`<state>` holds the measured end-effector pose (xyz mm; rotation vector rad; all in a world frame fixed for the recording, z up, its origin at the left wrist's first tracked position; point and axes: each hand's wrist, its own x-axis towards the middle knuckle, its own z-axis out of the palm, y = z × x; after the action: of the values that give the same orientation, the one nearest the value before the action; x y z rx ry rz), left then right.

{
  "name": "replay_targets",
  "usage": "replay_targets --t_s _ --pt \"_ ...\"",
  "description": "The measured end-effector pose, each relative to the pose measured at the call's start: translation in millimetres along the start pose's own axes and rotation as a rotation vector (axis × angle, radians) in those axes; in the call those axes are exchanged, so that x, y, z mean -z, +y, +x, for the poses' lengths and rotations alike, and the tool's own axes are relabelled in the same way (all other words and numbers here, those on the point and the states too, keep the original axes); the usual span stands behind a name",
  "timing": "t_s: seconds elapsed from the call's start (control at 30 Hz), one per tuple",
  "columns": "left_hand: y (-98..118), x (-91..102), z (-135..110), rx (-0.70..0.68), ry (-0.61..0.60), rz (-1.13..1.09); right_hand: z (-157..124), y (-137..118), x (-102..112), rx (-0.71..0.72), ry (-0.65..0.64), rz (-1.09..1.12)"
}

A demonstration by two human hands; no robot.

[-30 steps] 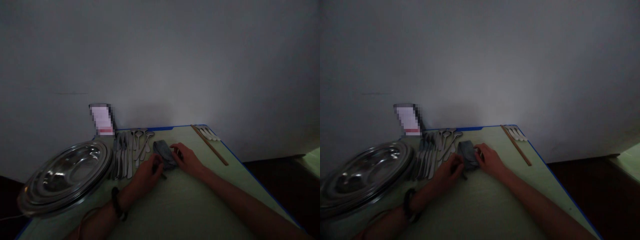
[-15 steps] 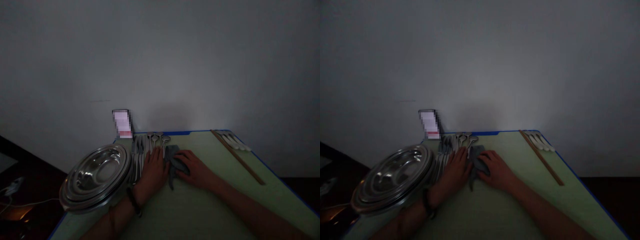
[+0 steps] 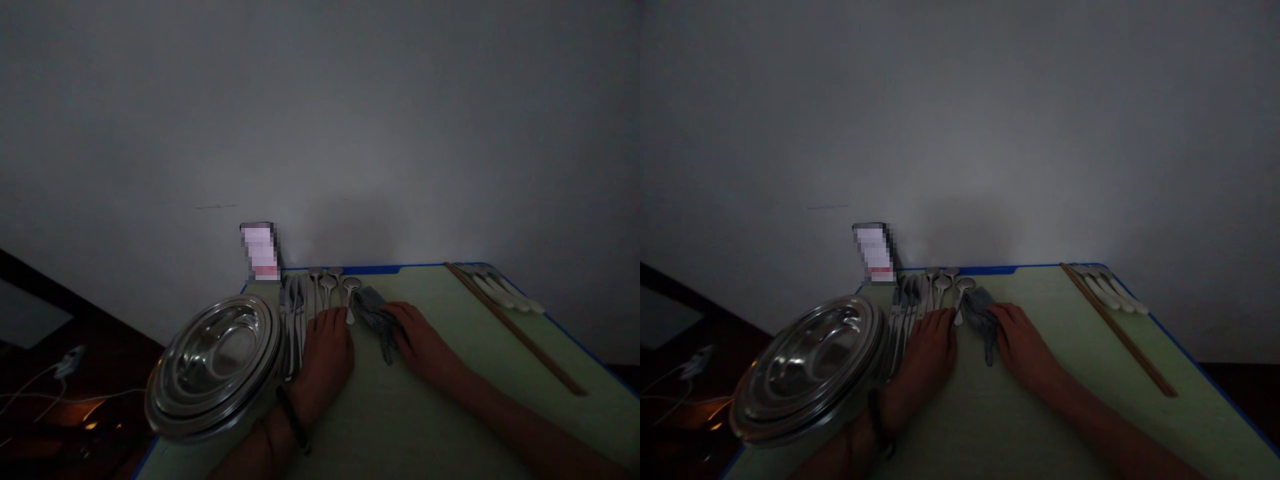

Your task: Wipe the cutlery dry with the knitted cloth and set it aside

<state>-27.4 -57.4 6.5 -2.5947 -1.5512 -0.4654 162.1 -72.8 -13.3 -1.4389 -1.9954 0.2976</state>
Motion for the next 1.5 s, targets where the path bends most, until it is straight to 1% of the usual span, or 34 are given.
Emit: replay_targets --t_s 0.1,0.17,0.23,0.33,0.4,0.47,0.57,0.67,0.73,0.8,0.93,1.2,1.37,1.5 --pt "0 -0.1 0 0.018 0.003 -0.005 1 -3 0 0.009 0.006 0.027" --pt "0 -0.1 0 0.022 0.002 -0.001 3 -3 2 -0.030 0.021 0.092" --pt "0 0.5 1 0.020 -0.010 0.012 4 -1 6 -0.164 0.070 0.184" --pt "1 2.0 3 0.004 -0.056 0.024 7 4 13 -0.427 0.203 0.341" --pt "2 2.7 4 -0.009 -0.083 0.018 8 6 17 -0.518 0.282 0.439" --pt "1 2.9 5 -0.011 -0.095 0.016 9 7 21 -0.549 0.337 0.511" --pt "-1 2.7 7 -0.005 -0.103 0.018 9 10 25 -0.570 0.386 0.511" --pt "-3 3.1 8 -0.029 -0.125 0.024 9 14 27 -0.547 0.375 0.397" --pt "-4 4.1 9 -0.061 -0.149 0.041 10 15 27 -0.527 0.359 0.369" --pt "-3 5.4 9 -0.083 -0.169 0.062 10 15 27 -0.541 0.347 0.428" --pt "-1 7.5 9 -0.090 -0.182 0.079 12 10 25 -0.613 0.316 0.563" --pt "-1 8.2 9 -0.077 -0.198 0.093 12 9 24 -0.622 0.352 0.584" --pt "0 10.9 8 -0.068 -0.181 0.105 9 19 23 -0.560 0.397 0.471" --pt "0 12.5 7 -0.103 -0.180 0.071 8 30 17 -0.510 0.426 0.488"
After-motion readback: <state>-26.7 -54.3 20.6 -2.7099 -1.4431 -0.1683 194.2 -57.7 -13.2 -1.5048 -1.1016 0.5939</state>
